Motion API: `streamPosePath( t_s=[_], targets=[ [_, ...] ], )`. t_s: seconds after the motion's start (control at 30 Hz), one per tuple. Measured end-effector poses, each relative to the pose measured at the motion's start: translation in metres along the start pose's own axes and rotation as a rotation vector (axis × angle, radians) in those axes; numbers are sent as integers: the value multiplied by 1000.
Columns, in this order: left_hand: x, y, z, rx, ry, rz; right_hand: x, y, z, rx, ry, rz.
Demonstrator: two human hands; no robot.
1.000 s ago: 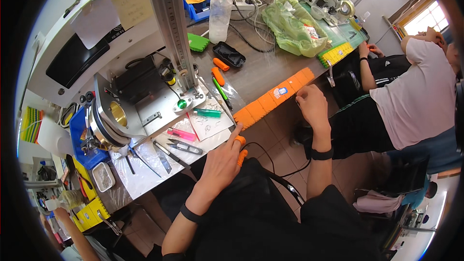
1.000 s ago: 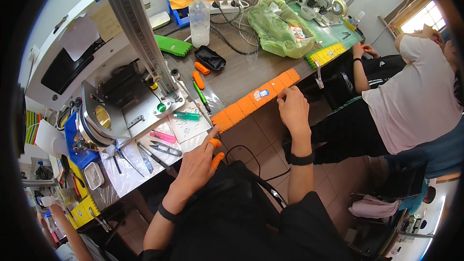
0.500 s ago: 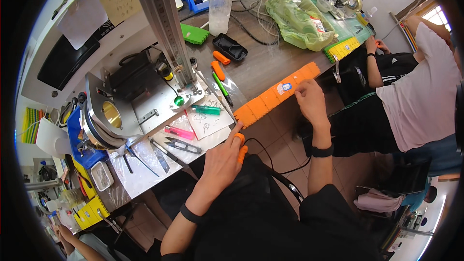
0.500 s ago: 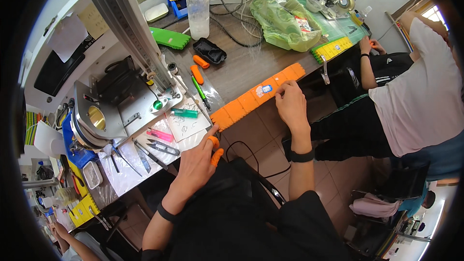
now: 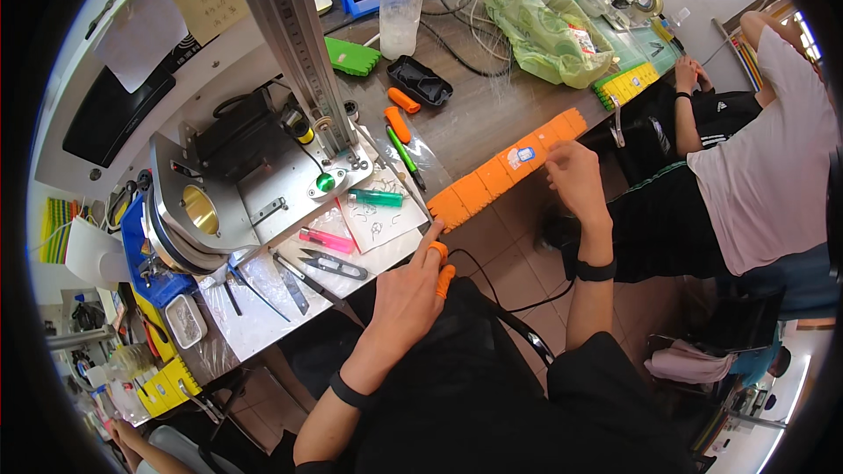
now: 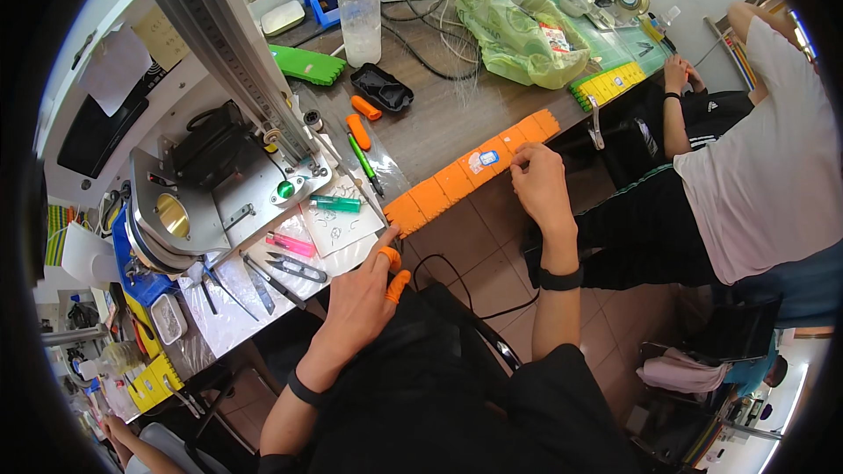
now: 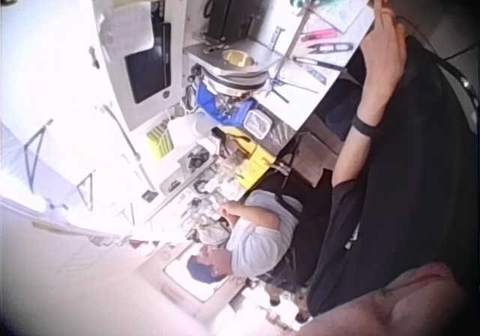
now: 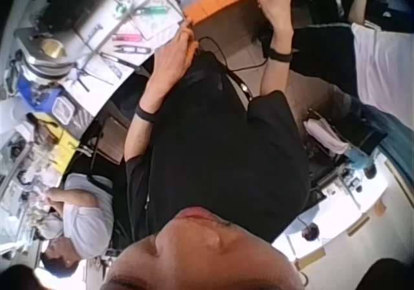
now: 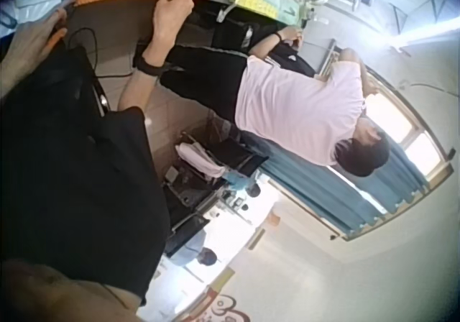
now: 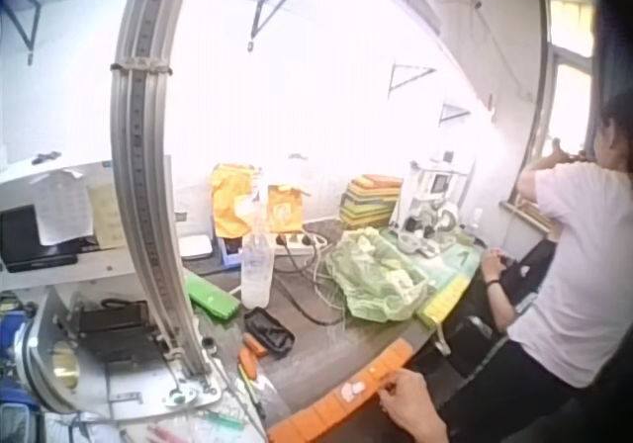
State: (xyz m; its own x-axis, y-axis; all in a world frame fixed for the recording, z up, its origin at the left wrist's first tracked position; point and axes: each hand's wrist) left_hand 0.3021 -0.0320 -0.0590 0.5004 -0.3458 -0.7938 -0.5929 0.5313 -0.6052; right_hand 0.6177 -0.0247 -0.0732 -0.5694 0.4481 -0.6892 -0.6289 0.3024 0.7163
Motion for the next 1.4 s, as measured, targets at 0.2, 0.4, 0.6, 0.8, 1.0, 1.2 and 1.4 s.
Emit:
streamPosePath(
  t_s=[0.2,0.4,0.6,0.8,1.0,1.2,1.4],
  targets=[
    [0,0,0,1,-9,-25,2,0,2,-201,-22,-263],
    [5,2,-1,1,-30,-57,-26,-2,7,240,200,442],
    [-7,5,-7,-127,-178,-426,-61,62,-34,147,421,1055],
    [-67,-5,-44,-118,-672,-645,-19,159,-90,56,835,902],
    [-100,1,-81,-29,-763,-686,22,223,-111,-137,1012,711],
    [-107,14,-107,-94,-847,-623,49,255,-129,-392,955,563],
    [-103,24,-116,-145,-844,-641,65,265,-145,-428,926,537]
  ],
)
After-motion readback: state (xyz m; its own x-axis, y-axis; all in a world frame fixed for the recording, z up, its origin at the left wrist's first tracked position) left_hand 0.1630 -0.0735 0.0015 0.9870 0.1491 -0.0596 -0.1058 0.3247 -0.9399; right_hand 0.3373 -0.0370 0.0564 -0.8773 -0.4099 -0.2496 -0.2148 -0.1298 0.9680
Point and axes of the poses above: each hand's wrist, its own z-axis towards the middle knuckle, its own x-axis out of the palm, y = z × x, and after that the axes turned 4 degrees about -y, right-handed
